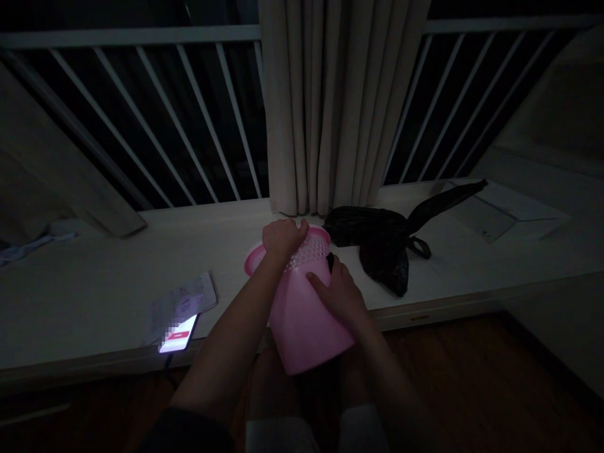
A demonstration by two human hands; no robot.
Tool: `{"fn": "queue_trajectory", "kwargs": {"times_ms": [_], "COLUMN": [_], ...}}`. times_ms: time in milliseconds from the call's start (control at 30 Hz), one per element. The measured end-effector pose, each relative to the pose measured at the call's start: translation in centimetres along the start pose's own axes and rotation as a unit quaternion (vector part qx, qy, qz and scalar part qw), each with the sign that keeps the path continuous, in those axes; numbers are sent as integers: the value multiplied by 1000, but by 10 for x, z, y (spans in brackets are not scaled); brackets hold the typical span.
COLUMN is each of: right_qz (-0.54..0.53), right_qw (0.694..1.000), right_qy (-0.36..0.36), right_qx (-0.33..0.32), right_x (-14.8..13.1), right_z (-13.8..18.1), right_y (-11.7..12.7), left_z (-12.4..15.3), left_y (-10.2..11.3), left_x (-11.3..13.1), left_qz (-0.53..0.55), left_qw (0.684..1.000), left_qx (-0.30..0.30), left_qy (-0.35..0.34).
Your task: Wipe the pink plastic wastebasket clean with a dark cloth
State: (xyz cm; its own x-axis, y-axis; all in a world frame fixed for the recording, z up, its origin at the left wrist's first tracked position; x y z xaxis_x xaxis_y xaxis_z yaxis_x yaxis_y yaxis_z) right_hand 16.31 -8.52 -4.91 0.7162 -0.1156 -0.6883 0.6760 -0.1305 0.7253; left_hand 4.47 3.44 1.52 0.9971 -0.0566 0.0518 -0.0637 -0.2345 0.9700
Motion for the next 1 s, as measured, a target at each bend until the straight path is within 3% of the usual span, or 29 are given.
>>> {"fn": "queue_trajectory", "kwargs": {"times_ms": [200, 433, 633, 867, 1000], "right_qz": [97, -9, -43, 61, 86], "right_qw": [993, 1000, 999, 996, 993], "right_qy": [59, 15, -14, 22, 50], "right_qx": [41, -15, -8, 58, 64], "right_x": [-34, -7, 6, -26, -36], "right_z": [6, -16, -22, 1, 6], "right_y": [-12, -2, -3, -14, -20], "left_z": [-1, 0, 2, 1, 1], "left_y": [-3, -3, 0, -2, -2], "left_x": [-1, -5, -3, -3, -3], "left_qz": [7, 2, 17, 11, 11], "left_qw": [1000, 1000, 1000, 1000, 1000], "left_qx": [11, 3, -2, 13, 9], "left_qy": [-6, -6, -1, 2, 0]}}
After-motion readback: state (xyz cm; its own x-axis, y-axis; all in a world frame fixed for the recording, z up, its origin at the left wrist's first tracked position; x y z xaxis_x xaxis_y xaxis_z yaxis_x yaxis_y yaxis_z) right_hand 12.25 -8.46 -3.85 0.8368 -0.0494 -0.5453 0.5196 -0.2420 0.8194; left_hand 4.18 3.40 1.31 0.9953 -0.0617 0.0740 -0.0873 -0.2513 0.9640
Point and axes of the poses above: each hand's wrist, its own z-axis away from the middle knuckle, its own y-axis out of the back of the hand, x = y × z, the point moved 1 cm from there along -z, towards the middle knuckle
